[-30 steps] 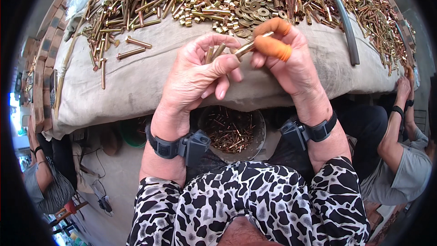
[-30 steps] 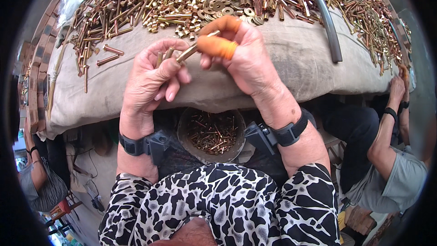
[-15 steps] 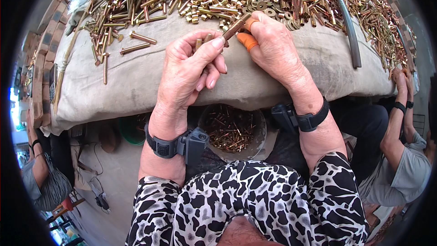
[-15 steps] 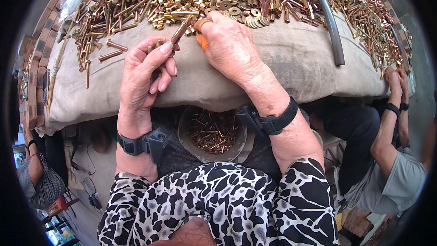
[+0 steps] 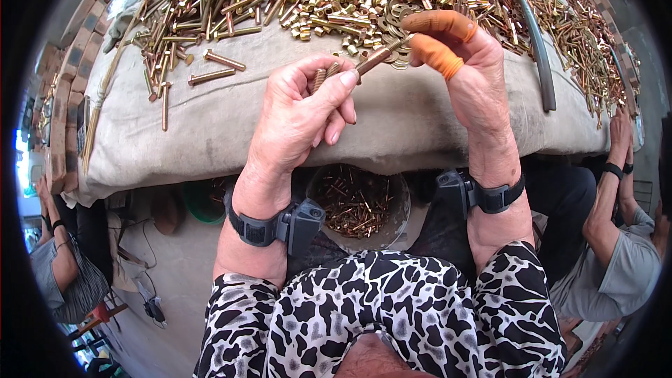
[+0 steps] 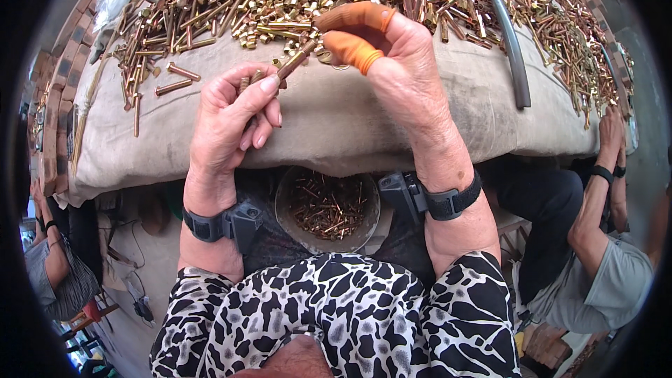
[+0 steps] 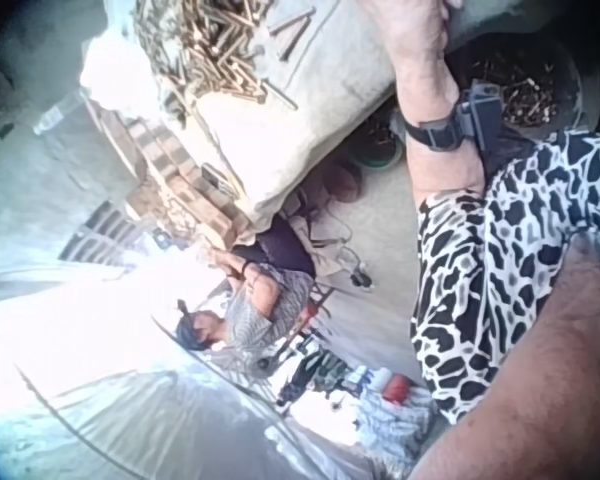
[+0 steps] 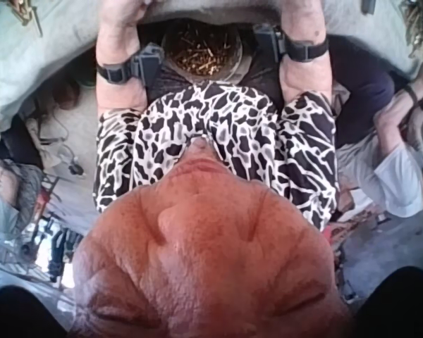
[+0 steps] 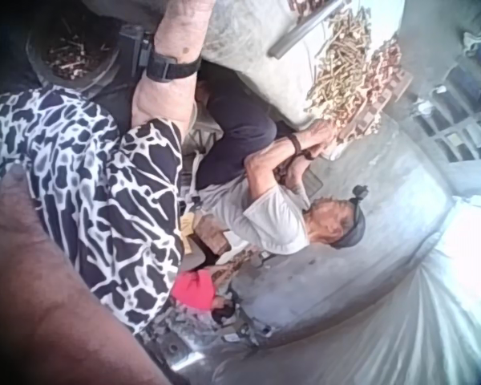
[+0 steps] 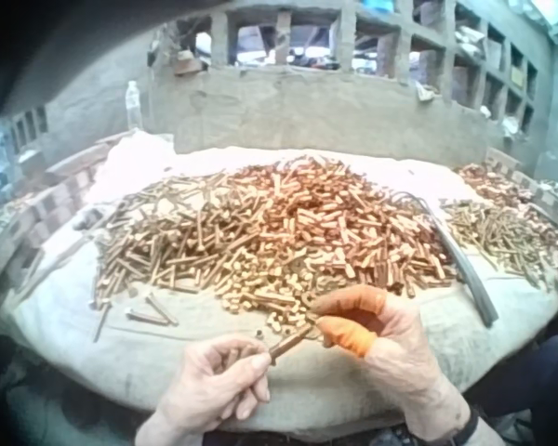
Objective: Picking up metal pins and placing copper washers onto them, then setting them aside.
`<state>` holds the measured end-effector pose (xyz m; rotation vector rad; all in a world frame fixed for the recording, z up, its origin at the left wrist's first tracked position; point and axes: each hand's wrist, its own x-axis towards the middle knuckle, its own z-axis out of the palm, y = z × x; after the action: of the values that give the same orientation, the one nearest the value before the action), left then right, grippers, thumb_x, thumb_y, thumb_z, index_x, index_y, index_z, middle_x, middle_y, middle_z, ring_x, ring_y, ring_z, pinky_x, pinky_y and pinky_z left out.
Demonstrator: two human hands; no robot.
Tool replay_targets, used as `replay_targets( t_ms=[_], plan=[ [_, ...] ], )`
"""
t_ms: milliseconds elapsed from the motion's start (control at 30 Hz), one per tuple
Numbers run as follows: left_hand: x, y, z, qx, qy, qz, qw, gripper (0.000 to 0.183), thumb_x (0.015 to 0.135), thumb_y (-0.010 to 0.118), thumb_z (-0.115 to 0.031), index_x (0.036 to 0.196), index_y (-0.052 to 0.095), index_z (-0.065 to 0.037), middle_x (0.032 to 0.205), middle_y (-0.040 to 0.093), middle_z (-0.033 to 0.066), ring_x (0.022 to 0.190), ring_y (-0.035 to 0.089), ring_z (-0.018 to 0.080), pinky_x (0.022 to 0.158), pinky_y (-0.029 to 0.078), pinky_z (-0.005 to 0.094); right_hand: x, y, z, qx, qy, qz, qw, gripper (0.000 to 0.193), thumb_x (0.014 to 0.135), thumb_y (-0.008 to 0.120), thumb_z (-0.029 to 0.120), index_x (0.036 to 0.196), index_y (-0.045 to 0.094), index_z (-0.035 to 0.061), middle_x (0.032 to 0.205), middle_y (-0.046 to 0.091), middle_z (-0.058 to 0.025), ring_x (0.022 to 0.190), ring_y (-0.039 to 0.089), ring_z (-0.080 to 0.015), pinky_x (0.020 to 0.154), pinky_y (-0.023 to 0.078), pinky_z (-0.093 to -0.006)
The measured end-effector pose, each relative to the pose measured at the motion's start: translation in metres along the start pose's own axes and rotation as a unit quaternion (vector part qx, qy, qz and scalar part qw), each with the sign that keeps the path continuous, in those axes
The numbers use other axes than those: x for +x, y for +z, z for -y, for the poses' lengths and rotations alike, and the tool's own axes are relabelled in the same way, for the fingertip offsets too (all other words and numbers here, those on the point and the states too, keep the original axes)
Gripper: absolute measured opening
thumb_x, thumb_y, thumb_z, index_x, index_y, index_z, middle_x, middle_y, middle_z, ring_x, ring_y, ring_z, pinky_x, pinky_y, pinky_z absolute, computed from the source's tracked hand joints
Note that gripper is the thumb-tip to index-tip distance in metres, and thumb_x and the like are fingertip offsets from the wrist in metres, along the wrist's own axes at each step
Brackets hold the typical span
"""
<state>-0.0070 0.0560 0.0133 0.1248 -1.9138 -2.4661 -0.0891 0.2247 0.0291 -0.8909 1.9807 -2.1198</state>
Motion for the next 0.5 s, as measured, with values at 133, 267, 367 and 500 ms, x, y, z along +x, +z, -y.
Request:
replay_targets(
  t_ms=[133,267,367,500],
  plan=[
    [-0.001,0.002,-0.003,0.036,-0.015,-0.011,0.999,0.016,0.081,0.056,-0.016,0.088,0.056,-0.001,0.055,0.054,0.0031,0.035,0.04,0.0023,0.03,0.025,0.0147,-0.003,-0.001,0.001,0.001,0.003,0.017,1.0,0.016,0.076,0.058,-0.001,0.092,0.06,0.0015,0.079,0.06,-0.0016,0.072,0.054,-0.0069,0.066,0.045,-0.0194],
    [-0.001,0.003,-0.004,0.052,-0.026,-0.006,0.998,0.015,0.081,0.056,-0.015,0.087,0.057,-0.002,0.054,0.054,0.0023,0.035,0.04,0.0022,0.03,0.026,0.0148,-0.002,-0.004,-0.003,0.011,-0.007,0.022,1.0,0.015,0.075,0.06,0.0,0.09,0.06,0.0011,0.076,0.059,-0.0017,0.068,0.054,-0.0071,0.063,0.046,-0.0194],
    [-0.002,0.006,-0.003,0.055,-0.025,-0.008,0.998,0.014,0.08,0.056,-0.014,0.087,0.057,-0.001,0.053,0.053,0.002,0.036,0.041,0.0022,0.032,0.028,0.015,-0.001,-0.01,0.002,-0.033,0.045,0.039,0.998,0.011,0.075,0.062,0.006,0.085,0.061,0.0008,0.07,0.058,-0.0005,0.061,0.052,-0.0062,0.057,0.044,-0.0187],
    [-0.004,0.008,-0.003,0.088,-0.013,-0.02,0.996,0.014,0.08,0.057,-0.011,0.088,0.057,0.0,0.053,0.052,0.002,0.037,0.041,0.0028,0.034,0.03,0.0161,0.0,-0.009,0.006,-0.116,0.075,0.036,0.99,0.012,0.075,0.064,0.012,0.081,0.061,0.0011,0.063,0.055,0.001,0.057,0.05,-0.005,0.052,0.041,-0.0182]
  ],
)
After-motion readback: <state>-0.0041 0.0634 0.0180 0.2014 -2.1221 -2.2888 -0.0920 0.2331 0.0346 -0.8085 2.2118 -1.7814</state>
